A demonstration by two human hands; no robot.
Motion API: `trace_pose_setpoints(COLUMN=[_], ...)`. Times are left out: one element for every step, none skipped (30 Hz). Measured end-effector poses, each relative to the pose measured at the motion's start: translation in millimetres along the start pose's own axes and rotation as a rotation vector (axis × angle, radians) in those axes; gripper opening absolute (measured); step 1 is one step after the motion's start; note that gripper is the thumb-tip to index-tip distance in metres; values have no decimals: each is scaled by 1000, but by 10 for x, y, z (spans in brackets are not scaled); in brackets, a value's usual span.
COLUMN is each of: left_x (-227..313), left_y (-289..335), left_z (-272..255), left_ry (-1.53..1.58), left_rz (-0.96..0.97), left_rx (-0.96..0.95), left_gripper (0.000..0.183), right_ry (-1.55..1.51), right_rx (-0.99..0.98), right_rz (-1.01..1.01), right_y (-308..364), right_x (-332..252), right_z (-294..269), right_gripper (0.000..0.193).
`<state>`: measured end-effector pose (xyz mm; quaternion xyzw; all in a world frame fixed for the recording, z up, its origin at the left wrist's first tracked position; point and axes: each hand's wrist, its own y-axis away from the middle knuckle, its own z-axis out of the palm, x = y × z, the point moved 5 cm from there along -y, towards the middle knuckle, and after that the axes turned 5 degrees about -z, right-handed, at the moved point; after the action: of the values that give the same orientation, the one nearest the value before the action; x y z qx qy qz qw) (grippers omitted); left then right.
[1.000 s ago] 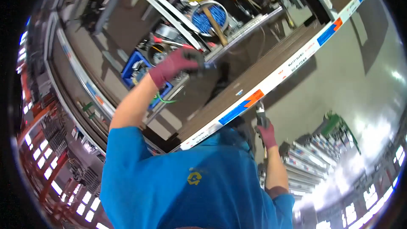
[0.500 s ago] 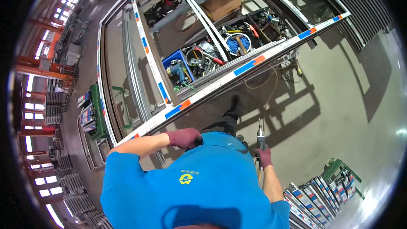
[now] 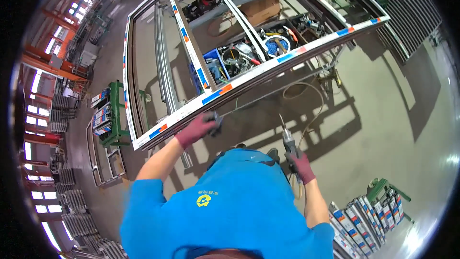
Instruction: The recorder is assembling and securing large metal frames using power tools and hand tools.
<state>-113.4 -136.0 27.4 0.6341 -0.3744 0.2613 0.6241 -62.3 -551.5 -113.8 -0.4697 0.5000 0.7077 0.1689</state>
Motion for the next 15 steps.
trace_pose_setpoints(left_x=[-75, -192, 146, -31, 81, 29, 24, -75, -111, -162, -230, -300, -377, -441, -548], left_y=[-152, -318, -247, -375, -375, -440, -471, -458, -388, -315, -267, -206, -153, -106, -77], left_z=[7, 36, 194, 185, 282, 278, 241, 230, 169, 90, 31, -5, -47, -79, -112], left_ry=[222, 444, 593, 704, 881, 948, 1015, 1026, 1065, 1105, 1114, 1112, 1109, 1098, 1108], left_rz=[45, 81, 153, 201, 296, 362, 435, 411, 395, 384, 369, 369, 370, 389, 374], left_rx=[71, 141, 97, 105, 81, -11, -100, -108, -19, 73, 75, 50, 25, -49, -49], left_gripper=[19, 21, 23, 25, 26, 25, 25, 25, 23, 21, 21, 19, 18, 20, 20], right_ry=[58, 59, 51, 77, 92, 120, 153, 126, 118, 123, 129, 200, 200, 222, 243], right_rx=[-4, -65, -117, -165, -199, -207, -217, -235, -230, -210, -192, -202, -201, -223, -246], right_rz=[-66, -135, -194, -227, -258, -330, -407, -330, -307, -309, -313, -322, -303, -311, -319], right_y=[34, 22, 29, 147, 234, 224, 198, 240, 275, 308, 327, 363, 377, 391, 419], right_x=[-209, -410, -588, -945, -1186, -1202, -1226, -1203, -1198, -1219, -1238, -1241, -1207, -1177, -1157], right_z=[137, 302, 448, 654, 848, 989, 1116, 1217, 1327, 1429, 1519, 1581, 1669, 1773, 1876], right_gripper=[45, 48, 51, 53, 54, 55, 57, 56, 56, 54, 51, 50, 50, 51, 51])
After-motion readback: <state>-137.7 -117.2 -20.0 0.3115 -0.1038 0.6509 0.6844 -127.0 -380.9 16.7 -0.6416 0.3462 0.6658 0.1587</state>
